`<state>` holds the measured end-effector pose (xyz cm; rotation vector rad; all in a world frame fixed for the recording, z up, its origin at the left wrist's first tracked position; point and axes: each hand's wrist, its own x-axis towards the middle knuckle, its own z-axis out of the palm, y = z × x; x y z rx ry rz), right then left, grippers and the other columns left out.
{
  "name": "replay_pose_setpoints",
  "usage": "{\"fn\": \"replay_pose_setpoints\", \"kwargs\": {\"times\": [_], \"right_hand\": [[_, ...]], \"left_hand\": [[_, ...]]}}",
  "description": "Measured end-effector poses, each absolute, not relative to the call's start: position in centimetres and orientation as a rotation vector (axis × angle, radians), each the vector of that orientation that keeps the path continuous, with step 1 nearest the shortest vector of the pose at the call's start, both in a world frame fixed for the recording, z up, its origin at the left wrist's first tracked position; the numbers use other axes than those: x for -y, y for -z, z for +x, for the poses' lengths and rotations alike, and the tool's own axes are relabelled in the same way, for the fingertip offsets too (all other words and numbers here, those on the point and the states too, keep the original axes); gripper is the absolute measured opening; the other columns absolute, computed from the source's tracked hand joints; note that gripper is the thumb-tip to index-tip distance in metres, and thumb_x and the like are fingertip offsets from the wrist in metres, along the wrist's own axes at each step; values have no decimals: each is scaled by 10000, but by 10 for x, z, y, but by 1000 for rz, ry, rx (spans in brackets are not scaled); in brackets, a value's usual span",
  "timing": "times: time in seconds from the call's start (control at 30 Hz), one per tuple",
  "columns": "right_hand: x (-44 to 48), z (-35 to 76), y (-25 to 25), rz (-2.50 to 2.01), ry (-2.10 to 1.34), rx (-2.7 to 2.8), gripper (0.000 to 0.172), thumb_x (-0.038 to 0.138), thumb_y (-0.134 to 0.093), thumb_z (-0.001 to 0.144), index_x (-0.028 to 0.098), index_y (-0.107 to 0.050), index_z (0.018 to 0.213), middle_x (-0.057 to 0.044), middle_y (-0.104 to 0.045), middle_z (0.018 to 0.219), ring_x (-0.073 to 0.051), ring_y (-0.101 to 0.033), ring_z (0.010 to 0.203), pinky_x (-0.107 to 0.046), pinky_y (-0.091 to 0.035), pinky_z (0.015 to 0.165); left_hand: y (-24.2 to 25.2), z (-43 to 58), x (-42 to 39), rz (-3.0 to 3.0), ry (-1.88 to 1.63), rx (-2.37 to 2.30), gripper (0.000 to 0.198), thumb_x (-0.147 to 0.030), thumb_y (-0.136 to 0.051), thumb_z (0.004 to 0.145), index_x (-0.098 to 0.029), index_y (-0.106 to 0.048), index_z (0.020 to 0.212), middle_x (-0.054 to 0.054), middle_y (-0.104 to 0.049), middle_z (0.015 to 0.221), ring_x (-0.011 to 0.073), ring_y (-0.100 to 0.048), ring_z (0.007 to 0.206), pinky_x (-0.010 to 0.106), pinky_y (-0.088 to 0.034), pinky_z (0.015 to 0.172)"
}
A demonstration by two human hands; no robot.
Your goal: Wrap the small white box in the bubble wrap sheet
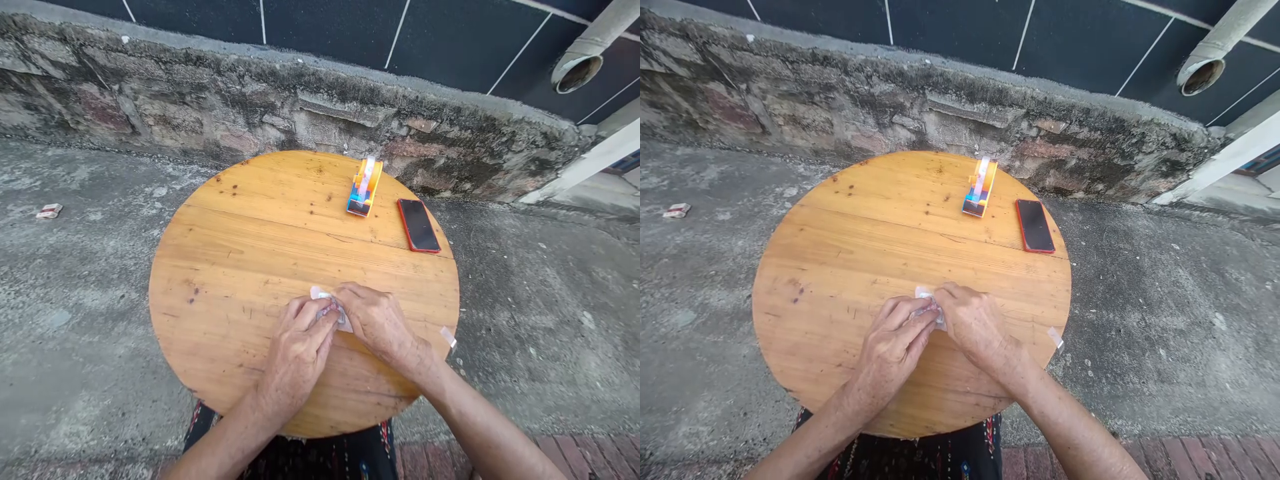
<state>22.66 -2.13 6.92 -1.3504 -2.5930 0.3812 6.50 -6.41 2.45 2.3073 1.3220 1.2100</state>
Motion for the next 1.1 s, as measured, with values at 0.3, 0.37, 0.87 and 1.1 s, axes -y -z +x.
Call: {"fn": "replay_pose_setpoints", "kwargs": {"times": [0.3, 0.37, 0.87, 1.1], "right_hand": [[30, 232, -63, -1259, -316, 2597, 220, 82, -433, 920, 151, -602, 1043, -83, -682, 967, -201, -654, 860, -322, -536, 759], [31, 233, -60, -1219, -283, 2597, 247, 74, -430, 915, 145, -598, 1082, -103, -685, 1026, -217, -660, 911, -343, -545, 799], [28, 239, -61, -1169, -305, 2625, 311, 99, -446, 927, 212, -587, 1180, -66, -684, 1102, -186, -671, 933, -308, -566, 800], [31, 246, -70, -1210, -177, 2611, 349, 64, -421, 896, 191, -616, 1155, -100, -662, 1173, -222, -689, 925, -345, -595, 754]], "left_hand": [[-22, 66, 67, 2260, -1284, -1315, 284, -35, -574, 858, -175, -616, 1101, 75, -594, 1101, 204, -527, 1010, 358, -483, 859], [-21, 66, 67, 2264, -1290, -1320, 280, -37, -575, 857, -176, -618, 1096, 77, -586, 1091, 208, -528, 1009, 356, -485, 847], [-22, 66, 66, 2273, -1265, -1353, 189, -79, -567, 876, -176, -614, 1031, 72, -589, 1074, 206, -535, 999, 354, -475, 854], [-21, 63, 64, 2320, -1239, -1388, 169, -85, -573, 868, -181, -623, 998, 73, -594, 1057, 211, -542, 958, 383, -462, 826]]}}
